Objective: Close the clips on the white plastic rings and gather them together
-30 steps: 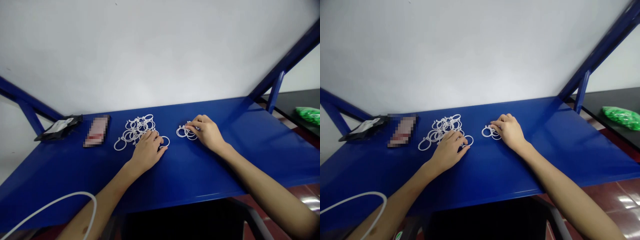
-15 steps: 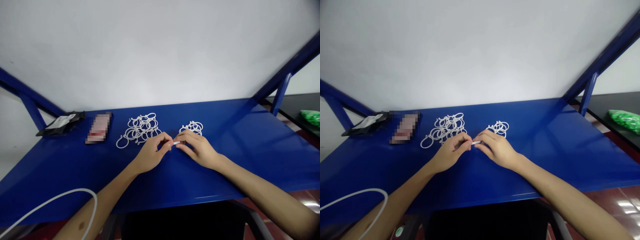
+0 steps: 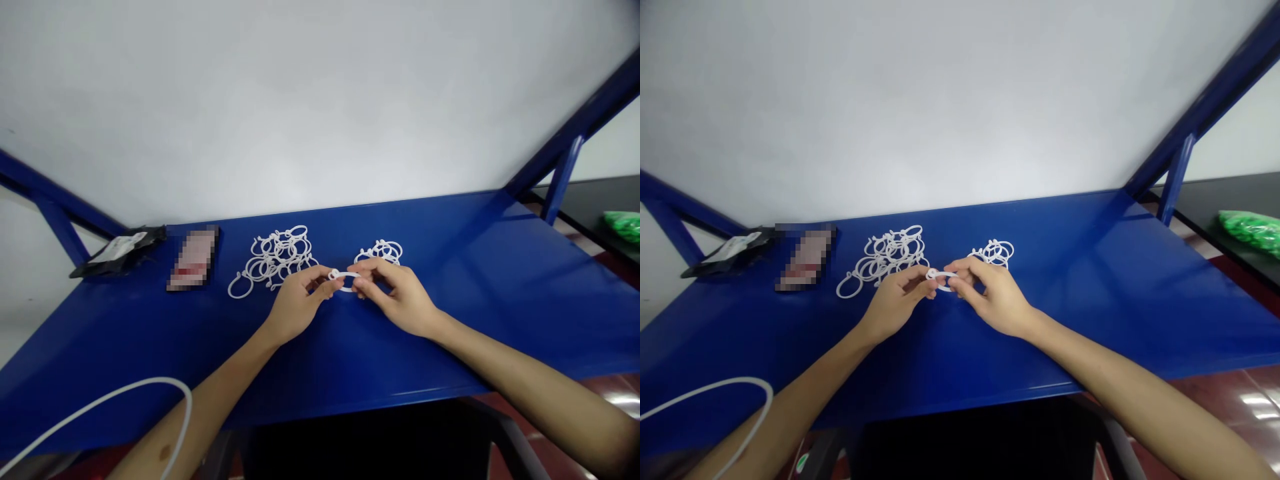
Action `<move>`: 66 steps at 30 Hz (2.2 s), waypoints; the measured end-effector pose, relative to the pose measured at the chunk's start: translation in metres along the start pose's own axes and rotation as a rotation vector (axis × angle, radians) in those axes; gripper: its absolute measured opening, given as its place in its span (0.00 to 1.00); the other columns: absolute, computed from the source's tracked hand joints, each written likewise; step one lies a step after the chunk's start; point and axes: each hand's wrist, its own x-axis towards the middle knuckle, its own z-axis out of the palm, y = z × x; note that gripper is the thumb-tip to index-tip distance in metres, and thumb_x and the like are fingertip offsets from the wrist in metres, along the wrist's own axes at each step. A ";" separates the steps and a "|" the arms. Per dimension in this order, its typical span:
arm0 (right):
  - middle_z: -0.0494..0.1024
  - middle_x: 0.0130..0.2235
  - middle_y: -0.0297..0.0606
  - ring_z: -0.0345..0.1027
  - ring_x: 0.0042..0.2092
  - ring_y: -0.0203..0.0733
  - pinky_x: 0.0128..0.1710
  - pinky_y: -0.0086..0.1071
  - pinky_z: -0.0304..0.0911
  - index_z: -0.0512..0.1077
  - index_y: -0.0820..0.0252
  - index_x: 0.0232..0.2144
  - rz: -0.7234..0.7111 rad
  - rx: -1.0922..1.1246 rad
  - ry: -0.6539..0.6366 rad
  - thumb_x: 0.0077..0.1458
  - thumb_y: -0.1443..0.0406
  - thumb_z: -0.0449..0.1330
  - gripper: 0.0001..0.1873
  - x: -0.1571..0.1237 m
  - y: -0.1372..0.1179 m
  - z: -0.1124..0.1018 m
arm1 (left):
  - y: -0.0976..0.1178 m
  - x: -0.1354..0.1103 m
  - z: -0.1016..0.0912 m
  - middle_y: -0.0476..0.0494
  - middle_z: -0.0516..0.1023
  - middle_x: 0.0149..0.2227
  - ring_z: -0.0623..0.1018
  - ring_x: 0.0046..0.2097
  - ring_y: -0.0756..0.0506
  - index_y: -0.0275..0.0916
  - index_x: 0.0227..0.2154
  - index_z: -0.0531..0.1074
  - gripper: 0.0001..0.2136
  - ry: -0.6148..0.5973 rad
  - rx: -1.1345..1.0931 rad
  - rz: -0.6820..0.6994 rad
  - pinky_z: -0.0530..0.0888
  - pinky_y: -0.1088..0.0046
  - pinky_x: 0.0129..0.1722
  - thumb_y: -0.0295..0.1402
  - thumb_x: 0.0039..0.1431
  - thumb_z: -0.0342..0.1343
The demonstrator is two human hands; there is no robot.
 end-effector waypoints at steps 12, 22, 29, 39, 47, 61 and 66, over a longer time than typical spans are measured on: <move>0.79 0.31 0.33 0.72 0.29 0.32 0.31 0.25 0.67 0.72 0.59 0.35 -0.085 0.000 -0.044 0.65 0.62 0.57 0.08 -0.003 0.008 0.001 | 0.006 -0.008 0.010 0.51 0.80 0.27 0.74 0.30 0.50 0.43 0.27 0.80 0.11 0.136 0.261 0.274 0.70 0.74 0.31 0.35 0.64 0.57; 0.79 0.29 0.33 0.72 0.28 0.31 0.29 0.26 0.64 0.70 0.59 0.31 -0.061 0.003 -0.072 0.65 0.61 0.57 0.10 -0.002 -0.001 0.000 | 0.006 -0.010 0.010 0.52 0.78 0.26 0.72 0.27 0.51 0.42 0.28 0.79 0.10 0.189 0.294 0.282 0.68 0.74 0.30 0.35 0.64 0.58; 0.77 0.30 0.34 0.69 0.28 0.31 0.29 0.25 0.61 0.71 0.60 0.31 -0.131 -0.113 -0.120 0.66 0.62 0.56 0.11 -0.004 0.000 -0.002 | 0.003 -0.011 0.012 0.52 0.79 0.27 0.73 0.30 0.51 0.40 0.27 0.78 0.09 0.188 0.312 0.365 0.69 0.75 0.32 0.28 0.64 0.57; 0.78 0.32 0.36 0.71 0.31 0.33 0.31 0.27 0.64 0.72 0.60 0.36 -0.172 -0.206 -0.191 0.67 0.62 0.54 0.11 -0.004 0.006 -0.003 | -0.006 -0.008 0.013 0.50 0.80 0.30 0.74 0.32 0.50 0.39 0.28 0.75 0.10 0.119 0.368 0.472 0.72 0.73 0.35 0.28 0.65 0.55; 0.79 0.41 0.40 0.73 0.40 0.41 0.38 0.34 0.68 0.78 0.58 0.43 -0.157 -0.577 0.083 0.67 0.60 0.55 0.13 0.010 0.030 -0.020 | -0.025 0.012 -0.031 0.39 0.79 0.42 0.73 0.46 0.36 0.38 0.44 0.76 0.12 0.262 1.040 0.329 0.70 0.57 0.46 0.39 0.63 0.58; 0.77 0.41 0.45 0.68 0.43 0.48 0.43 0.43 0.68 0.76 0.61 0.47 -0.121 -0.664 0.095 0.66 0.59 0.54 0.16 0.011 0.025 -0.021 | -0.018 0.012 -0.030 0.45 0.79 0.31 0.72 0.39 0.39 0.40 0.31 0.72 0.04 0.412 1.079 0.375 0.65 0.62 0.38 0.31 0.62 0.56; 0.79 0.38 0.38 0.72 0.40 0.40 0.41 0.34 0.67 0.73 0.58 0.43 -0.039 -0.308 -0.065 0.66 0.57 0.55 0.13 0.001 0.005 0.004 | -0.001 -0.001 -0.001 0.49 0.77 0.27 0.74 0.34 0.45 0.39 0.30 0.69 0.05 0.389 0.823 0.562 0.68 0.65 0.38 0.27 0.62 0.56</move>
